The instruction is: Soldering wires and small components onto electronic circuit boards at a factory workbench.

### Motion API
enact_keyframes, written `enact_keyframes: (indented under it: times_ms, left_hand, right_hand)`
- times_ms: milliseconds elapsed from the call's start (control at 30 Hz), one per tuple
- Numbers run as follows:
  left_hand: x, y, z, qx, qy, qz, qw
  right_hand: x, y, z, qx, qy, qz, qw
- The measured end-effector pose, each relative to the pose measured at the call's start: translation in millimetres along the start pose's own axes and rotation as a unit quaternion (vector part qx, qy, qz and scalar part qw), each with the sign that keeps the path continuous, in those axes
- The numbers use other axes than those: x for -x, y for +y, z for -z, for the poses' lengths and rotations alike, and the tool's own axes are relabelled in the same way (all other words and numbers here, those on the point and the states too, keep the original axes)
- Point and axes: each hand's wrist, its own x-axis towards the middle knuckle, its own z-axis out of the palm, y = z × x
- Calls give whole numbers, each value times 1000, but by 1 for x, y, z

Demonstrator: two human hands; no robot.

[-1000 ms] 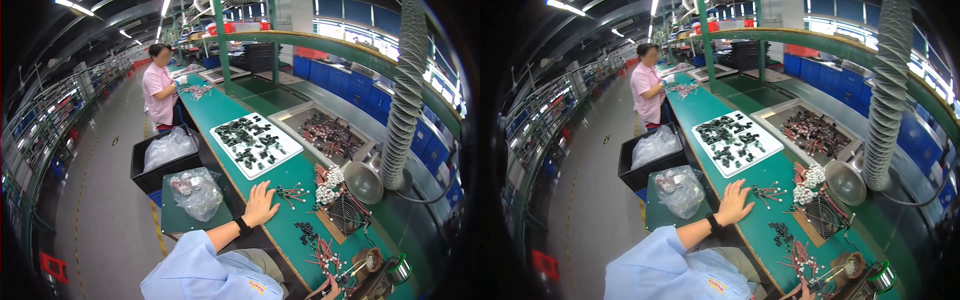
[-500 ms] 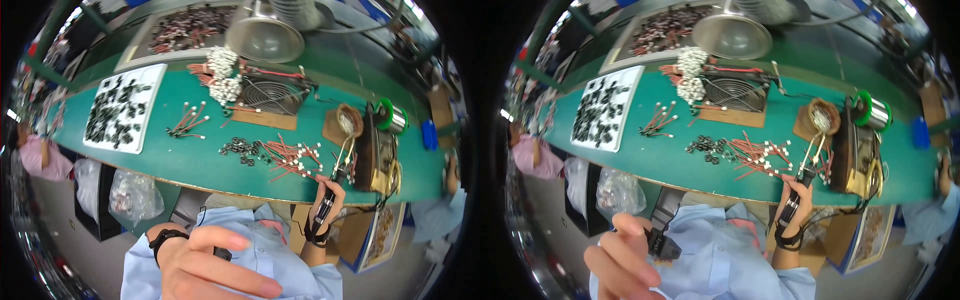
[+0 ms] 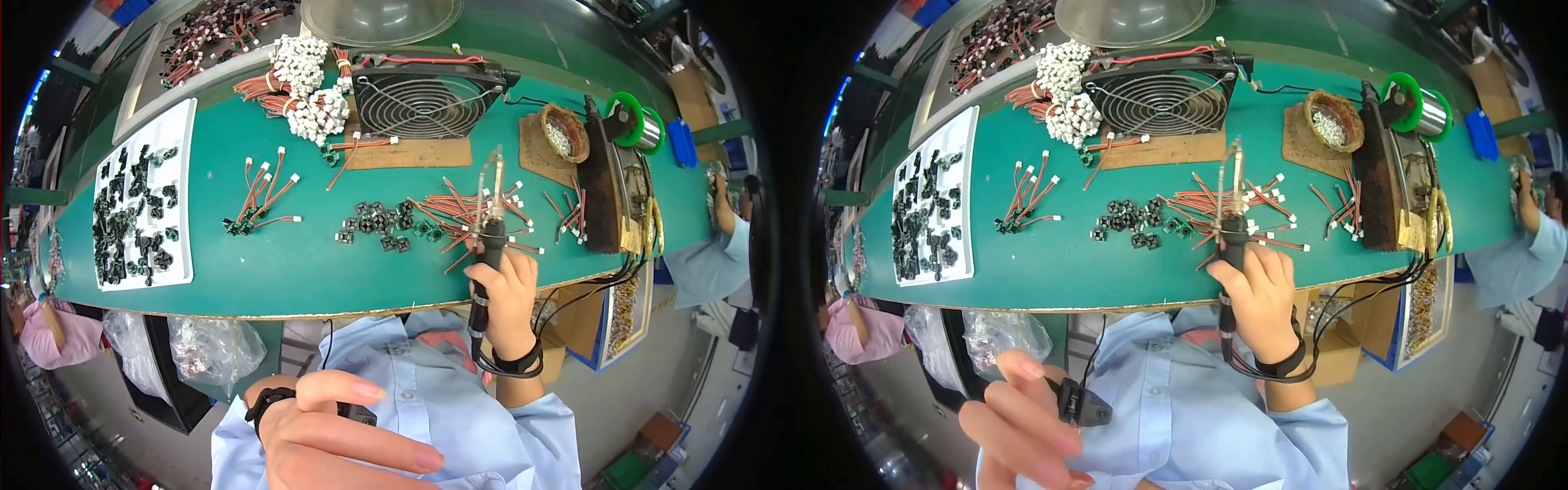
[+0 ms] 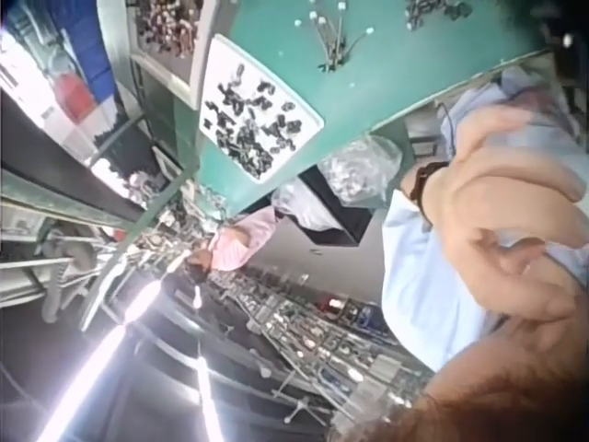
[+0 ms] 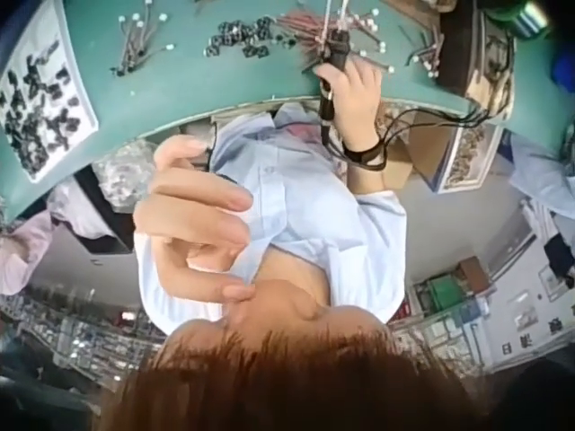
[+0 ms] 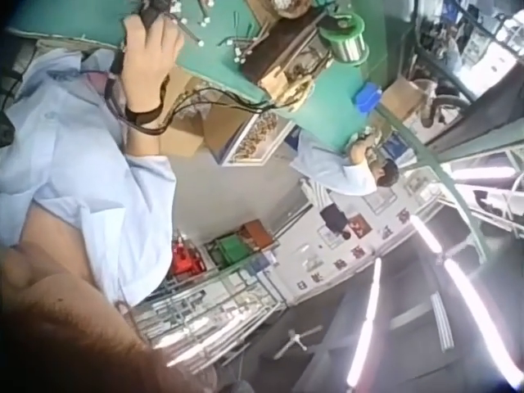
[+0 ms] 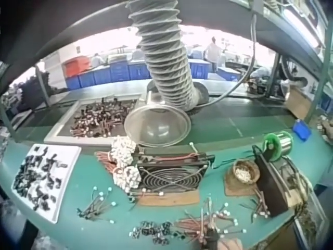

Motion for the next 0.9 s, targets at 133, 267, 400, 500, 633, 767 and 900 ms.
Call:
enact_keyframes:
  times_ms: [133, 267, 400, 500, 633, 767, 900]
  left_hand:
    - [13, -21, 31, -35, -58, -27, 997]
    - [19, -62, 35, -197, -120, 123, 965]
    - [33, -78, 15, -179, -133, 293, 930]
    - [36, -77, 7, -148, -179, 324, 917]
    - [37, -80, 3, 22, -175, 445, 878]
    - [44, -83, 1, 51, -134, 446, 883]
    - [40, -79, 2, -8, -159, 378, 912]
  right_hand:
    - [1, 1, -1, -41, -62, 8, 997]
    - [11, 7, 2, -53, -90, -34, 994]
    - [4, -7, 12, -117, -17, -31, 992]
    - [-4, -20, 17, -111, 5, 36, 993]
    - [3, -24, 15, -95, 31, 68, 993]
    - [13, -26, 19, -86, 34, 73, 993]
    - [9, -31, 14, -263, 37, -30, 964]
